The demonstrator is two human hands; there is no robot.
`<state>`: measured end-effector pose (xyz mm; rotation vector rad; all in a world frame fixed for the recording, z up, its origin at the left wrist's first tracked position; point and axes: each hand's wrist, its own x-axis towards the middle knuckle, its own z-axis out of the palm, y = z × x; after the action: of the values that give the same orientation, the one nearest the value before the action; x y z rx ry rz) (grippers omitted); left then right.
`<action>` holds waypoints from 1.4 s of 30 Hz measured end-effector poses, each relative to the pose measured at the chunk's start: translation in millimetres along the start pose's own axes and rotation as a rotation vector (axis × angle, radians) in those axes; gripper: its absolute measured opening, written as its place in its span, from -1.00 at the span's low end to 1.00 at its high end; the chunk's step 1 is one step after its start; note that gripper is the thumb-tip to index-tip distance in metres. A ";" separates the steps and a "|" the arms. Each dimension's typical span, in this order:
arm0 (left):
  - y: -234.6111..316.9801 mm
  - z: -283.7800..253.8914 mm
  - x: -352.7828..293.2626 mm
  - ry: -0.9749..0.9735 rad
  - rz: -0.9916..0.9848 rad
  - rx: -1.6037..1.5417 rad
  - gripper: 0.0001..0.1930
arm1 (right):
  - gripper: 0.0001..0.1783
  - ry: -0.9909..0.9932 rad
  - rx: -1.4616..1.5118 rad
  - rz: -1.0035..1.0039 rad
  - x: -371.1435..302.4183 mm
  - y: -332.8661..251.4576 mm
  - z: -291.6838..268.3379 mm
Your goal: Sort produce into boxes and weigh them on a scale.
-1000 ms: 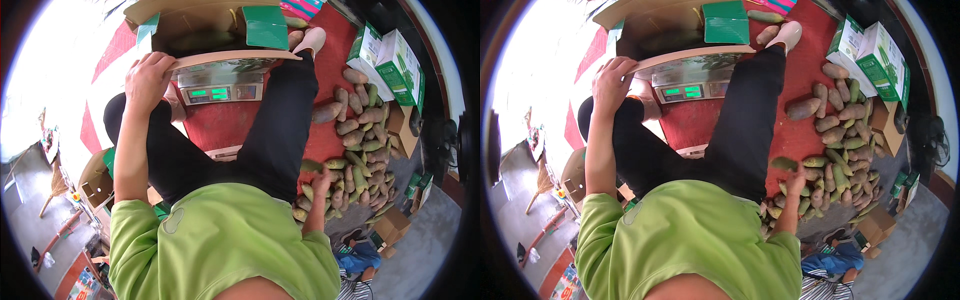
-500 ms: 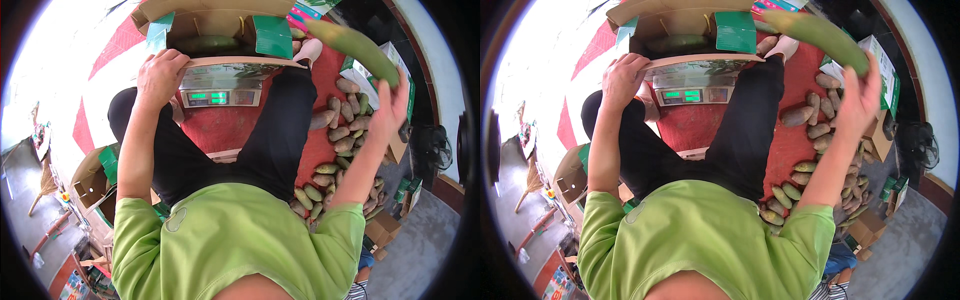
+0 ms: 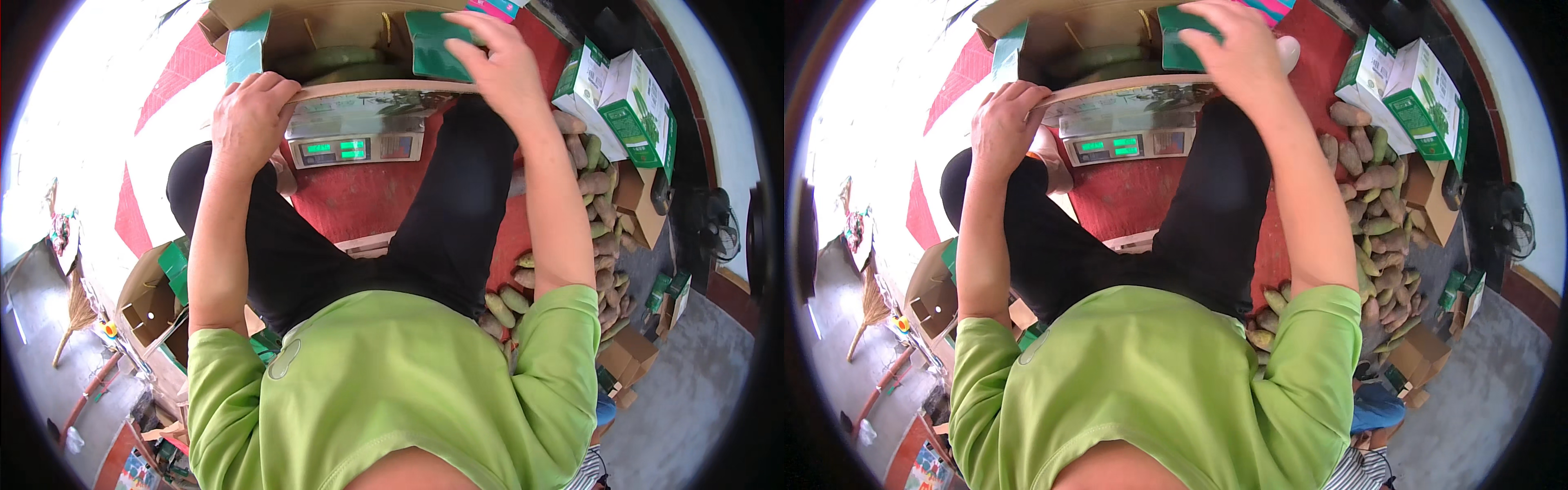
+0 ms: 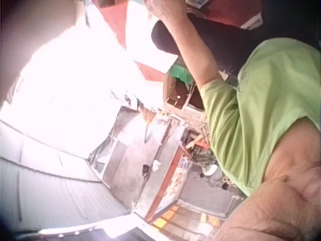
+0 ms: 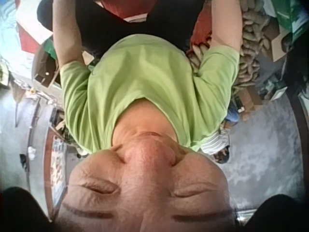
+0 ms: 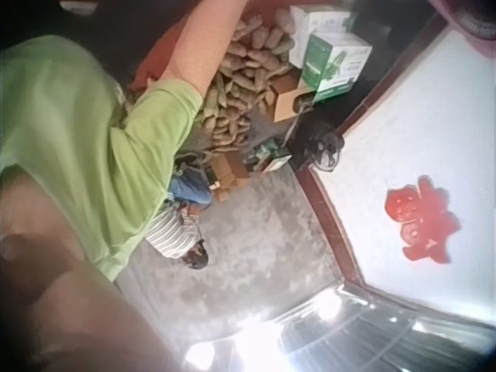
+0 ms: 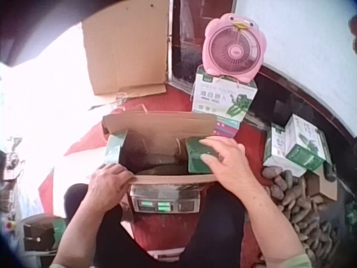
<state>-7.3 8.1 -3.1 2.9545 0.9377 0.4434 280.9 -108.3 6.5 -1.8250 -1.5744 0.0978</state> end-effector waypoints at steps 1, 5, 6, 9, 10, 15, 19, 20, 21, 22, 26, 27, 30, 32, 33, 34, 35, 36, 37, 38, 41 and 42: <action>0.6 0.3 0.5 -0.001 0.000 0.006 -0.85 | -0.65 -0.015 0.329 0.301 -9.7 0.0 -10.4; 2.9 -1.8 2.7 0.000 -0.011 0.001 -0.84 | -0.69 0.257 0.378 0.469 -64.7 38.0 -43.4; 3.3 -1.9 1.7 -0.006 -0.005 0.001 -0.84 | -0.70 0.271 0.321 0.533 -84.8 52.8 -46.4; 5.9 -2.5 4.1 0.005 -0.001 -0.008 -0.86 | -0.72 0.283 0.195 0.645 -177.6 112.5 -41.5; 5.5 -2.7 3.0 0.033 -0.003 -0.003 -0.85 | -0.73 0.254 0.206 0.748 -208.9 124.6 -33.3; 11.3 -3.5 4.7 0.136 0.043 -0.046 -0.78 | -0.73 0.124 0.203 0.974 -400.3 160.7 21.9; 10.8 -1.8 5.7 0.157 0.034 -0.051 -0.74 | -0.73 -0.227 -0.008 0.905 -523.5 153.8 59.9; 11.9 -3.1 5.5 0.152 0.046 -0.048 -0.74 | -0.73 -0.221 0.000 0.914 -524.3 142.1 64.2; 13.7 -4.3 5.0 0.168 0.045 -0.027 -0.74 | -0.74 -0.630 -0.337 0.851 -524.0 129.4 72.7; 14.4 -5.1 4.7 0.186 0.043 -0.007 -0.74 | -0.75 -1.033 -0.676 0.741 -520.8 116.0 77.9; 11.0 -2.4 3.6 0.220 0.058 -0.020 -0.75 | -0.77 -0.509 -0.116 1.602 -509.3 68.5 75.8; 12.7 -2.9 4.2 0.235 0.071 0.004 -0.76 | -0.77 -0.361 0.035 1.527 -516.4 62.2 76.6; 13.7 -2.1 5.1 0.233 0.082 0.015 -0.77 | -0.74 -0.316 0.049 1.218 -553.4 77.2 87.9; 14.6 0.9 6.9 0.222 0.108 0.026 -0.78 | -0.74 -0.404 -0.070 1.005 -559.6 79.1 93.0; 12.5 2.7 7.0 0.229 0.111 0.014 -0.78 | -0.76 -0.430 -0.014 1.132 -562.4 79.7 98.7; 10.1 4.1 6.3 0.234 0.114 -0.002 -0.79 | -0.75 -0.453 0.043 1.260 -563.3 81.2 99.2; 5.2 8.7 5.8 0.225 0.125 -0.058 -0.79 | -0.77 -0.439 -0.004 1.159 -595.2 96.2 106.5; -1.2 14.6 4.4 0.188 0.096 -0.121 -0.81 | -0.77 -0.431 -0.061 1.061 -630.5 112.8 107.0; -4.6 16.1 4.1 0.186 0.127 -0.102 -0.82 | -0.77 -0.365 0.039 1.260 -620.8 109.4 111.1; -10.9 5.0 0.4 0.172 0.106 -0.041 -0.82 | -0.77 -0.307 0.153 1.435 -598.9 107.3 114.5; -17.0 14.0 5.9 0.207 0.225 -0.055 -0.84 | -0.77 -0.654 -0.472 0.809 -625.8 101.0 93.8; -16.4 13.4 6.0 0.198 0.227 -0.065 -0.83 | -0.77 -0.385 -0.251 1.126 -628.7 93.7 89.5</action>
<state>-8.2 26.0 -15.9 3.0104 0.5854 0.7688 156.0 -626.3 -351.3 -2.8067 -0.5852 0.8256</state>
